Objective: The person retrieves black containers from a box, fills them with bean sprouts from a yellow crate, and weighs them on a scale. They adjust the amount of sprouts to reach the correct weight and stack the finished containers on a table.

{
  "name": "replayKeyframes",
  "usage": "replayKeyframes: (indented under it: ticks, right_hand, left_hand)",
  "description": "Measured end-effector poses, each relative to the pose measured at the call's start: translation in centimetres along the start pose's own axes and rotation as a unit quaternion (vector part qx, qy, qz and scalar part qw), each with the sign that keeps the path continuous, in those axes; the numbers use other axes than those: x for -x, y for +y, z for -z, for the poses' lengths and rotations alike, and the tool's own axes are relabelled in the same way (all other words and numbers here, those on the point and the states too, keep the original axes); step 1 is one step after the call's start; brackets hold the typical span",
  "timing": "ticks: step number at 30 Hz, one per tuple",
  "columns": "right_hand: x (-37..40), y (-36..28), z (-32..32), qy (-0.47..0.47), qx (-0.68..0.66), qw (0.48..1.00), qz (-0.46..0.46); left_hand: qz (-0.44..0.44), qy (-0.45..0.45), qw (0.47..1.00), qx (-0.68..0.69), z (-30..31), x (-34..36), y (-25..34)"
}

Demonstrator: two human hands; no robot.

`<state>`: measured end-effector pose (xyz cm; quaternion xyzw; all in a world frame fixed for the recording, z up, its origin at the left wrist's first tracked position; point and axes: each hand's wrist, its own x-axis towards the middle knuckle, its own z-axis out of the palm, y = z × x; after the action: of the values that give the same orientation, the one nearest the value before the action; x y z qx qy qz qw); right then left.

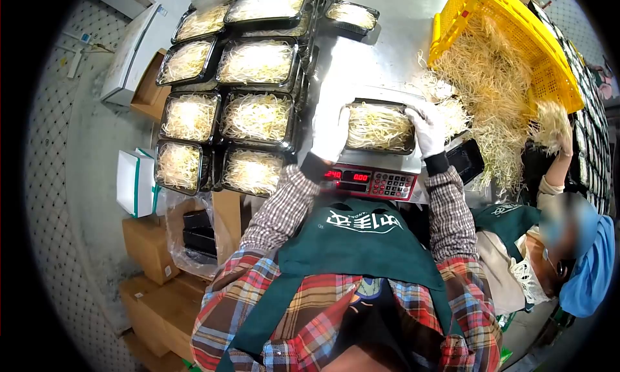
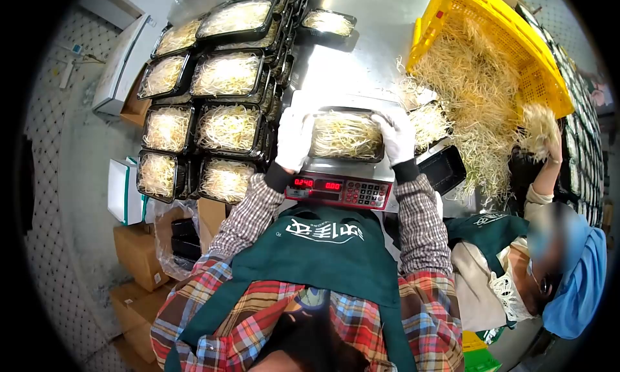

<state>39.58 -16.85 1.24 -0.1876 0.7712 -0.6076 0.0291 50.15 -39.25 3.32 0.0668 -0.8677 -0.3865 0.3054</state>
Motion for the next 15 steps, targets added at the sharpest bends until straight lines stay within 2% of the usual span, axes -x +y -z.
replayKeyframes:
  ticks: [1,3,4,7,8,9,11,12,15]
  right_hand:
    - [-0.6,-2.4,-0.6,0.022,-0.002,1.0,-0.005]
    - [-1.7,0.7,-0.7,0.05,0.075,0.995,0.042]
    - [-1.9,1.9,-0.8,0.052,0.058,0.997,0.0]
    - [-1.7,3.9,-0.4,0.028,0.093,0.995,-0.032]
    - [-2.0,4.6,-0.6,0.045,0.078,0.995,-0.047]
    - [-2.1,4.8,-0.3,0.02,0.085,0.992,-0.096]
    - [-2.5,5.0,0.5,-0.028,0.098,0.976,-0.191]
    - [-2.6,5.9,0.5,-0.037,0.022,0.982,-0.186]
    - [-2.0,7.2,-0.2,-0.011,-0.059,0.982,-0.179]
  left_hand:
    - [-0.036,0.05,0.996,-0.057,-1.2,-1.0,-0.4]
    - [-0.023,0.021,0.995,-0.098,-2.9,-2.3,-1.3]
    - [-0.017,-0.009,0.99,-0.143,-3.9,-2.0,-2.6]
    - [0.075,0.004,0.992,0.103,-6.0,-1.0,-4.9]
    - [0.151,-0.017,0.972,0.18,-6.1,-0.7,-5.5]
    - [0.228,-0.026,0.94,0.251,-5.0,-1.2,-4.2]
    - [0.374,-0.133,0.846,0.355,-1.7,-2.6,-2.6]
    - [0.316,-0.141,0.842,0.415,-2.0,-2.2,-4.5]
    - [0.335,-0.126,0.731,0.581,-3.1,-1.7,-6.5]
